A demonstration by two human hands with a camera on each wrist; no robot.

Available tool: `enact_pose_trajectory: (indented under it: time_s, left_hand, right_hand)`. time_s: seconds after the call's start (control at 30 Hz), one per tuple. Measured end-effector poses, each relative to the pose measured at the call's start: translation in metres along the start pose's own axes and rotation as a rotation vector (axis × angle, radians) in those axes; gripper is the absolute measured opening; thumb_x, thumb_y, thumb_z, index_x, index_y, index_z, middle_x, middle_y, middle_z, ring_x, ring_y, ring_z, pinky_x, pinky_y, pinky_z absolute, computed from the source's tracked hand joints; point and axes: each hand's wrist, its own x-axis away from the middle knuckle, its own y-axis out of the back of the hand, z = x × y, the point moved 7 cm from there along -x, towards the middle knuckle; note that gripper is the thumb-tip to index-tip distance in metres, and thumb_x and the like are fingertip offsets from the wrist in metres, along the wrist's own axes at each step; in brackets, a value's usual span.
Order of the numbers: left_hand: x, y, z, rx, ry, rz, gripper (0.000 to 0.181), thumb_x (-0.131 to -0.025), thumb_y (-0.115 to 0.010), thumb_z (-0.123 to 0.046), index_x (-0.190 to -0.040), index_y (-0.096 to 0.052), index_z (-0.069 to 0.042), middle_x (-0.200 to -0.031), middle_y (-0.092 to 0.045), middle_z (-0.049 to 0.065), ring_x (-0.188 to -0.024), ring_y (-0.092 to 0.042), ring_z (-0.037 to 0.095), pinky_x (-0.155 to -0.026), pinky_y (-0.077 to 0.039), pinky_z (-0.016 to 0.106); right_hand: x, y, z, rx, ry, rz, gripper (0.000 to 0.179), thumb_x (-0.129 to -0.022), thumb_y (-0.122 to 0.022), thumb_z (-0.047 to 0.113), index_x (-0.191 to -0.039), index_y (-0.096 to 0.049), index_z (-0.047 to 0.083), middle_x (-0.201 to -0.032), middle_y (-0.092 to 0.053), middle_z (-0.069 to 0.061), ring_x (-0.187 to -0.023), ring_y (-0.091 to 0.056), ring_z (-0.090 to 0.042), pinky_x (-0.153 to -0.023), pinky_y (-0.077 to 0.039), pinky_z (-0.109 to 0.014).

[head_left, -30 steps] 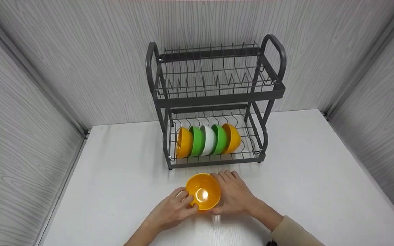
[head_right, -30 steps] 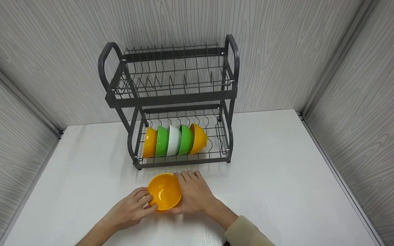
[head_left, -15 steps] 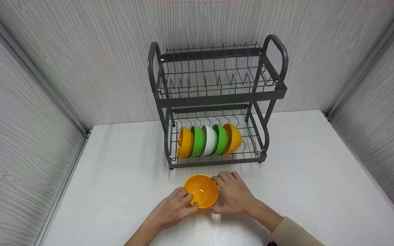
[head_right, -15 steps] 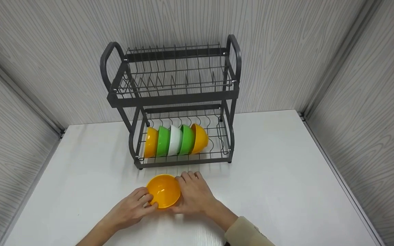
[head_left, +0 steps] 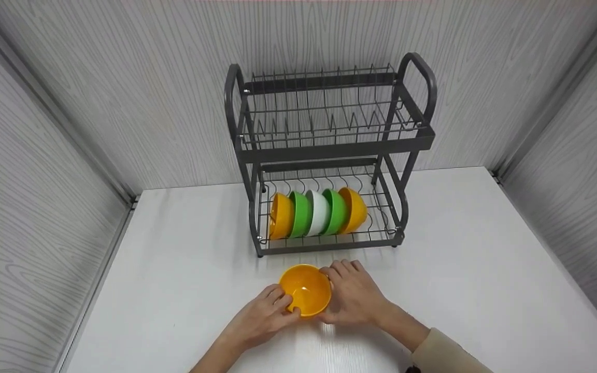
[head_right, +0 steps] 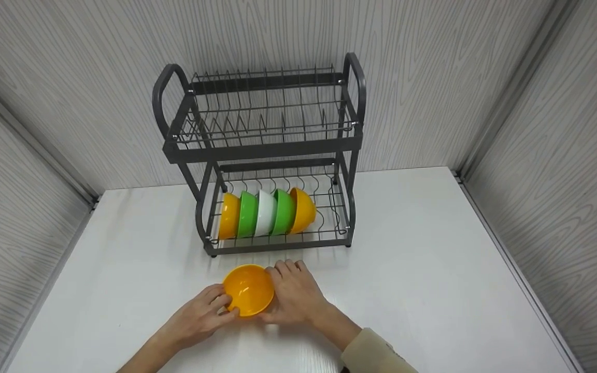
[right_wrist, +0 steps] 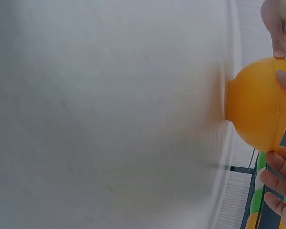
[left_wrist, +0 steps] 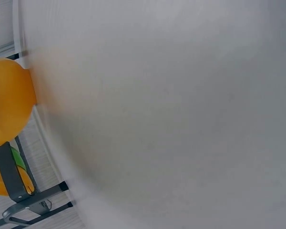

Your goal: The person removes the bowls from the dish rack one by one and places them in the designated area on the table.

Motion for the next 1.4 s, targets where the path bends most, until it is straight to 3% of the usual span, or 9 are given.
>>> enact_pose_trajectory:
  time_s: [0.17,0.37,0.6,0.77,1.0,1.13,1.23,1.33,1.4]
  left_hand:
    - [-0.0011,0.0026,0.0013,0.019,0.009,-0.040,0.028,-0.112,-0.041,-0.007,-0.104,-0.063,-0.023,-0.098,-0.059,-0.002,-0.096,-0.062,0.018,-0.097,-0.058,0.029]
    - [-0.0010,0.0022,0.0018,0.036,0.012,-0.044,0.014,-0.102,-0.061,-0.009,-0.102,-0.064,-0.022,-0.097,-0.060,-0.002,-0.095,-0.062,0.018,-0.097,-0.058,0.029]
    - [-0.0002,-0.0006,0.0008,0.035,0.013,-0.038,0.016,-0.106,-0.056,-0.010,-0.102,-0.066,-0.022,-0.098,-0.062,-0.001,-0.097,-0.065,0.019,-0.099,-0.059,0.031]
    - [-0.0007,-0.0002,0.0004,0.039,0.011,-0.044,0.014,-0.096,-0.070,-0.011,-0.103,-0.065,-0.022,-0.099,-0.063,-0.001,-0.098,-0.066,0.020,-0.099,-0.059,0.032]
    - [-0.0003,0.0001,-0.0011,-0.018,-0.012,-0.028,0.022,-0.112,-0.046,-0.012,-0.108,-0.064,-0.023,-0.101,-0.063,-0.001,-0.099,-0.066,0.019,-0.100,-0.060,0.031]
    - [-0.0005,-0.0019,0.0002,-0.015,-0.007,-0.001,0.007,-0.104,-0.065,-0.016,-0.107,-0.062,-0.021,-0.102,-0.062,-0.001,-0.100,-0.064,0.018,-0.100,-0.059,0.030]
    - [-0.0015,-0.0027,0.0017,-0.005,0.005,0.010,0.015,-0.097,-0.074,-0.018,-0.107,-0.062,-0.020,-0.101,-0.062,-0.001,-0.099,-0.063,0.018,-0.100,-0.058,0.029]
    - [-0.0027,-0.0027,0.0031,-0.025,0.013,0.022,0.005,-0.108,-0.057,-0.016,-0.107,-0.061,-0.019,-0.101,-0.063,-0.001,-0.098,-0.062,0.017,-0.098,-0.057,0.028]
    - [-0.0036,-0.0028,0.0041,-0.036,0.019,0.035,0.022,-0.115,-0.041,-0.017,-0.107,-0.061,-0.019,-0.100,-0.063,-0.002,-0.098,-0.062,0.017,-0.098,-0.057,0.027]
  right_hand:
    - [0.0006,0.0010,-0.0002,0.009,0.007,-0.023,0.084,-0.073,-0.072,0.080,-0.128,-0.063,0.017,-0.110,-0.063,0.004,-0.103,-0.058,-0.017,-0.089,-0.049,-0.037]
    - [0.0010,0.0005,-0.0003,0.007,0.012,-0.040,0.084,-0.073,-0.073,0.079,-0.127,-0.063,0.016,-0.109,-0.064,0.003,-0.103,-0.058,-0.017,-0.088,-0.049,-0.038]
    - [0.0014,0.0005,-0.0004,-0.003,0.005,-0.028,0.087,-0.074,-0.072,0.080,-0.131,-0.061,0.015,-0.113,-0.065,0.002,-0.105,-0.059,-0.018,-0.090,-0.050,-0.039]
    - [0.0013,-0.0011,-0.0014,-0.008,-0.003,-0.007,0.089,-0.074,-0.071,0.080,-0.134,-0.060,0.015,-0.115,-0.065,0.001,-0.107,-0.060,-0.019,-0.092,-0.051,-0.039]
    - [0.0013,-0.0011,-0.0003,0.016,0.009,-0.023,0.088,-0.075,-0.070,0.081,-0.133,-0.061,0.016,-0.114,-0.065,0.001,-0.106,-0.060,-0.019,-0.091,-0.051,-0.038]
    - [0.0013,0.0003,0.0000,0.019,0.017,-0.038,0.087,-0.076,-0.069,0.081,-0.133,-0.061,0.015,-0.112,-0.065,0.002,-0.104,-0.059,-0.019,-0.089,-0.050,-0.038]
    - [0.0011,0.0012,-0.0001,0.021,0.022,-0.047,0.086,-0.077,-0.069,0.081,-0.132,-0.062,0.015,-0.110,-0.064,0.002,-0.103,-0.058,-0.018,-0.088,-0.050,-0.037]
    - [0.0009,0.0023,0.0001,0.021,0.025,-0.048,0.085,-0.077,-0.069,0.080,-0.132,-0.062,0.015,-0.109,-0.063,0.002,-0.102,-0.058,-0.018,-0.088,-0.049,-0.037]
    - [0.0009,0.0028,0.0001,0.023,0.024,-0.046,0.085,-0.077,-0.069,0.080,-0.132,-0.062,0.015,-0.109,-0.063,0.002,-0.102,-0.058,-0.018,-0.088,-0.049,-0.037]
